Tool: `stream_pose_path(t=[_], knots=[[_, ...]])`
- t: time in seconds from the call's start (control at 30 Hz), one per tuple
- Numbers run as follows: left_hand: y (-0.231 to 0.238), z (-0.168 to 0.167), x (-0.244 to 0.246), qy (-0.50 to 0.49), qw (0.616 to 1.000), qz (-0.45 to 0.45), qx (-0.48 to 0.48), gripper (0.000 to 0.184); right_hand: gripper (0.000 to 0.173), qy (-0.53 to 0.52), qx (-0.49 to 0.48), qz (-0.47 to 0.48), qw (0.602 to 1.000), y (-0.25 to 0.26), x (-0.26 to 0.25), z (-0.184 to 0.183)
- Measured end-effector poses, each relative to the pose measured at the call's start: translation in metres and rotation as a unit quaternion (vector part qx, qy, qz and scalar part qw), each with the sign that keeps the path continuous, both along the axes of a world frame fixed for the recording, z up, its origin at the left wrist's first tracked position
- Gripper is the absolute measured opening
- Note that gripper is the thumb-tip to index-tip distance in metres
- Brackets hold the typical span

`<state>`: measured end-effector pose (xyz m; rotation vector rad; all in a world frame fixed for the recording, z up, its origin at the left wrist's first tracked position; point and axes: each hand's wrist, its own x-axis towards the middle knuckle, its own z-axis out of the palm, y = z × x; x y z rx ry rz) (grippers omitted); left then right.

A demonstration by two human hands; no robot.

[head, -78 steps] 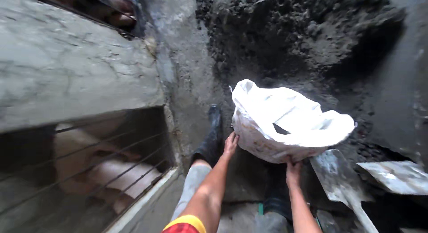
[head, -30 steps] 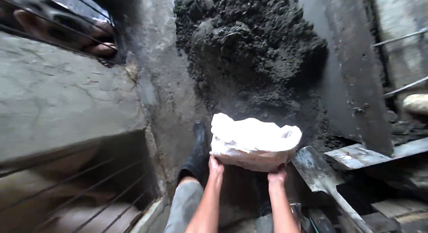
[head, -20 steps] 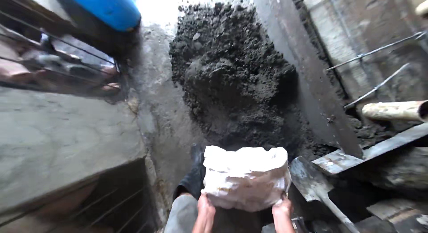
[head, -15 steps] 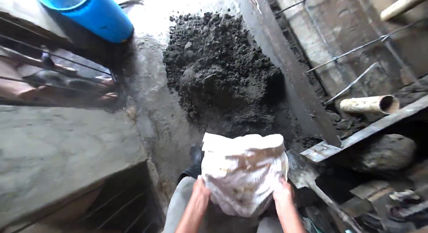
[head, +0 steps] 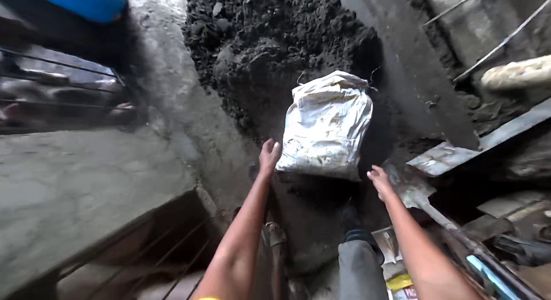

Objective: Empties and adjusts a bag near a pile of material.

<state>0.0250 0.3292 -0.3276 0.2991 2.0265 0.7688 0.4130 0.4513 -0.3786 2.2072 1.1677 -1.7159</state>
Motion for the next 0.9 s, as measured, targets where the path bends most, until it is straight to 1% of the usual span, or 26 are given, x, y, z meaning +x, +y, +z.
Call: stream_pose_path(t=[0.03,0.07,0.13,0.2,0.23,0.3,0.37,0.4,0.47,0.53,0.63,0.7,0.8,0.9], knots=[[-0.035,-0.025,-0.001,-0.005,0.997,0.014,-0.071,0.061,0.056,-0.021,-0.029,0.018,0.999,-0.023,0.011,-0.011],[-0.063,-0.046,-0.003,-0.004,0.991,0.007,-0.131,0.065,0.058,-0.039,-0.050,0.040,0.997,-0.039,0.019,-0.021],[-0.100,-0.073,-0.002,-0.010,0.972,-0.079,-0.223,0.073,0.065,-0.080,-0.085,0.089,0.989,-0.063,0.034,-0.042],[-0.110,-0.081,0.001,0.003,0.943,-0.193,-0.273,0.084,0.076,-0.111,-0.091,0.143,0.979,-0.075,0.041,-0.066],[-0.110,-0.082,0.002,0.013,0.930,-0.239,-0.279,0.088,0.082,-0.119,-0.081,0.161,0.977,-0.077,0.041,-0.077],[-0.111,-0.090,0.003,0.041,0.917,-0.309,-0.251,0.091,0.094,-0.122,-0.042,0.186,0.974,-0.076,0.034,-0.093],[-0.109,-0.106,0.003,0.055,0.914,-0.351,-0.197,0.088,0.101,-0.112,-0.005,0.211,0.971,-0.069,0.027,-0.109],[-0.107,-0.112,0.004,0.057,0.913,-0.364,-0.178,0.086,0.101,-0.103,0.004,0.218,0.970,-0.066,0.025,-0.116],[-0.097,-0.118,0.006,0.052,0.907,-0.377,-0.178,0.083,0.089,-0.092,0.009,0.220,0.971,-0.062,0.019,-0.128],[-0.091,-0.124,0.008,0.052,0.905,-0.374,-0.196,0.075,0.077,-0.087,-0.007,0.223,0.971,-0.060,0.020,-0.133],[-0.088,-0.133,0.008,0.064,0.887,-0.396,-0.228,0.058,0.073,-0.077,-0.003,0.238,0.968,-0.062,0.025,-0.136],[-0.092,-0.139,0.006,0.062,0.877,-0.412,-0.239,0.050,0.070,-0.071,-0.015,0.252,0.965,-0.059,0.028,-0.137],[-0.096,-0.142,0.007,0.070,0.870,-0.421,-0.246,0.045,0.060,-0.068,-0.024,0.277,0.958,-0.056,0.034,-0.144],[-0.096,-0.137,0.010,0.092,0.872,-0.417,-0.240,0.040,0.045,-0.084,0.015,0.280,0.956,-0.060,0.031,-0.145]])
